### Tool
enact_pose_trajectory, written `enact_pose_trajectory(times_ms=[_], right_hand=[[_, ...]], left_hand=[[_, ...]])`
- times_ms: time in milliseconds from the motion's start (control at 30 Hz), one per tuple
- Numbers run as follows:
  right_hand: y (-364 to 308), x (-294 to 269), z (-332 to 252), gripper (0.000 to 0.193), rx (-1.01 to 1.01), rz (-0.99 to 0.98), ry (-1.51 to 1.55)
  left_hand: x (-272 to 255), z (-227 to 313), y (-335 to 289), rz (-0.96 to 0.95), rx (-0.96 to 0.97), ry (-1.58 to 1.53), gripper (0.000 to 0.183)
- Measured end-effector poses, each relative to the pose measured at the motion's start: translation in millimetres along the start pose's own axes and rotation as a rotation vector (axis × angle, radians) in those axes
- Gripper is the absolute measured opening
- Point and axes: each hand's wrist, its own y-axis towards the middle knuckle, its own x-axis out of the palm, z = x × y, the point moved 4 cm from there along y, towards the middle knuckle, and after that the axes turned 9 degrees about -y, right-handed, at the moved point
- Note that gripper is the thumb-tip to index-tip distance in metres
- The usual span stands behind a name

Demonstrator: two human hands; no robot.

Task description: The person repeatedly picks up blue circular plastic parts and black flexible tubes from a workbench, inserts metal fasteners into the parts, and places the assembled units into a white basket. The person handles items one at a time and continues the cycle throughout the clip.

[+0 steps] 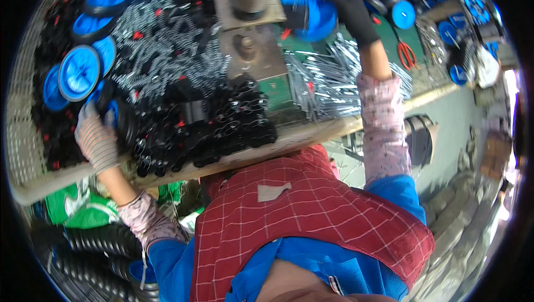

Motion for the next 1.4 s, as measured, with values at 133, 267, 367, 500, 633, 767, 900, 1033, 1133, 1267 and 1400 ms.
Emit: enact_pose_trajectory(times_ms=[133,267,367,500,633,767,900,1033,1133,1267,1400], right_hand=[[31.3,-51.6,-3.5,0.039,-0.12,0.173,-0.929],[-25.9,5.3,50.5,0.013,-0.148,-0.291,-0.078],[-65.7,36.2,101.0,0.015,-0.129,-0.212,-0.765],[-76.7,50.4,112.5,0.025,-0.264,-0.075,-0.881],[-84.2,33.8,60.5,0.015,-0.278,0.121,-0.514],[-114.6,51.1,-12.5,0.017,-0.552,0.15,-0.194],[-139.3,84.8,-59.9,0.018,-0.843,0.11,-0.439],[-159.1,104.0,-81.6,0.023,-1.158,0.264,-0.988],[-159.0,106.9,-96.3,0.019,-1.141,0.178,-0.837],[-163.4,91.9,-112.3,0.04,-0.908,0.015,0.087],[-195.3,87.2,-111.9,0.095,-0.934,-0.282,-0.221]], left_hand=[[22.1,-26.0,17.5,-0.083,0.054,0.08,0.053],[-3.3,-3.3,17.9,0.184,0.134,-0.195,0.048],[-26.5,30.2,-3.8,0.295,0.16,-0.573,0.042],[-5.0,90.6,-12.4,0.143,-0.01,-1.104,0.049],[15.4,143.1,-23.1,-0.042,-0.133,-1.335,0.055],[15.7,204.1,-62.1,-0.34,-0.309,-1.601,0.074],[0.2,239.6,-81.1,-0.345,-0.156,-1.827,0.061],[-9.0,247.2,-82.6,-0.342,-0.065,-1.711,0.064],[-17.2,246.6,-82.4,-0.399,-0.125,-1.619,0.055],[-45.5,251.6,-86.4,-0.243,0.437,-1.385,0.055],[-36.4,235.0,-97.0,-0.426,0.433,-1.422,0.04]])
